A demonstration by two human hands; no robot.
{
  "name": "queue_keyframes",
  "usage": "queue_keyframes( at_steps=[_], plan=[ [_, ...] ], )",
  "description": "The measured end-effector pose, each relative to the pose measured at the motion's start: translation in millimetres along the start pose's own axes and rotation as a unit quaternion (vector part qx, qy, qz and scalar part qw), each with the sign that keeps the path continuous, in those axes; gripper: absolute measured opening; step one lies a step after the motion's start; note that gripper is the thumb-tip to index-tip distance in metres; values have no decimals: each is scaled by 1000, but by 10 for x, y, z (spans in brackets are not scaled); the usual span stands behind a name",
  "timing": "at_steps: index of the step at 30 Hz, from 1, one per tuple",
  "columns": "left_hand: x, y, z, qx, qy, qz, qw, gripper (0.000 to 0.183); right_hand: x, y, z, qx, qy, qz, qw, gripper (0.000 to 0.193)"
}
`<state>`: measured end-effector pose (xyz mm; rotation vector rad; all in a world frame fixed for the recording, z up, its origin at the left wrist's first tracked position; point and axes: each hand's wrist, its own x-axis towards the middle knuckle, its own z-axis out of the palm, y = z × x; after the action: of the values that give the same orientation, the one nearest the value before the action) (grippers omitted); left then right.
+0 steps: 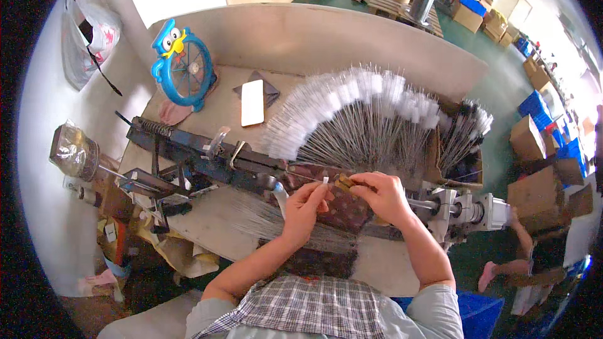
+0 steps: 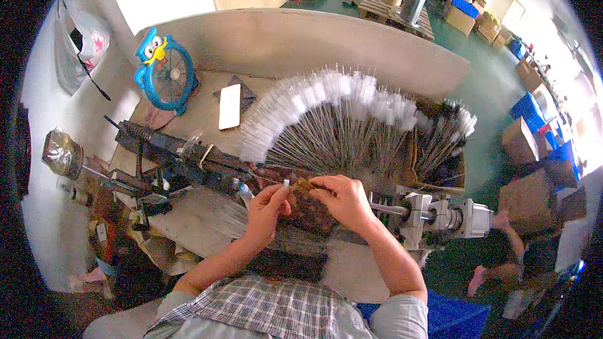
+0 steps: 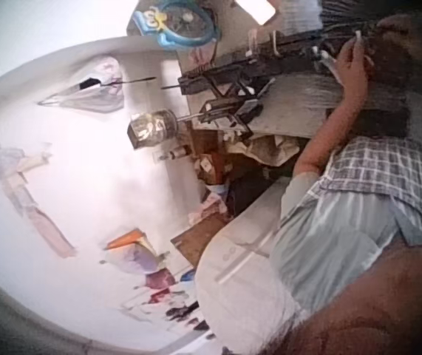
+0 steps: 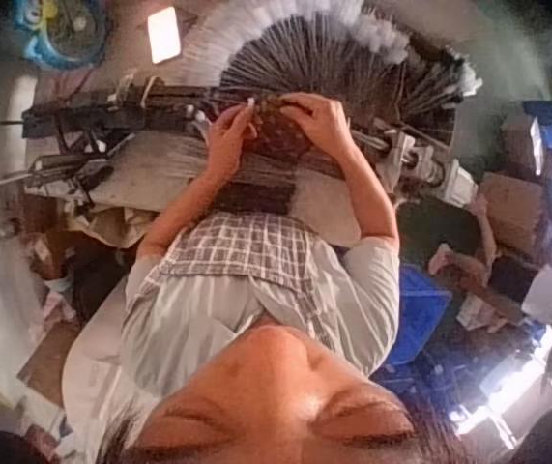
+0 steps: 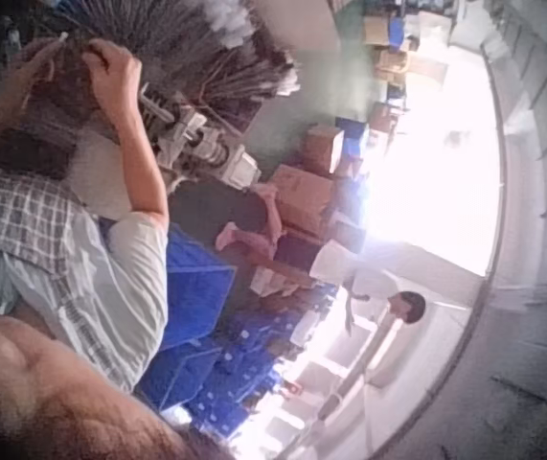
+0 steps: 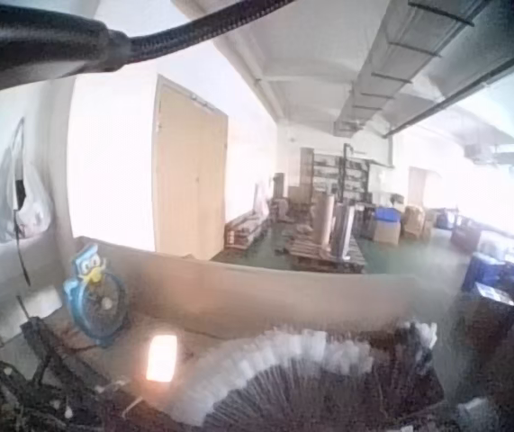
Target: Manually assembling white nylon bottle brushes using a mechanical jig.
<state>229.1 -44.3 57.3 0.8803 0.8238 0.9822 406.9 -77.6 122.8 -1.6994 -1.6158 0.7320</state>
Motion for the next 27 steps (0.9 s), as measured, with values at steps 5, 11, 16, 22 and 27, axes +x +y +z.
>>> queue_keyframes(
  at_steps=[5, 11, 16, 22, 27],
  plan=[
    [30, -51, 77, 36, -18, 5, 999, 17, -67, 45, -55, 0, 46, -28, 999, 21],
    [74, -105, 131, 32, -75, -5, 997, 18, -82, 55, -134, 26, 34, -47, 998, 22],
    [35, 16, 119, 33, -69, -51, 996, 18, -79, 89, -185, -47, -6, -171, 984, 20],
    [-12, 283, -102, -51, 96, -40, 993, 16, 212, -245, 81, -149, 98, -231, 957, 13],
    [5, 277, -113, -90, 82, -70, 990, 20, 526, -273, 573, -154, 70, -204, 964, 13]
  ],
)
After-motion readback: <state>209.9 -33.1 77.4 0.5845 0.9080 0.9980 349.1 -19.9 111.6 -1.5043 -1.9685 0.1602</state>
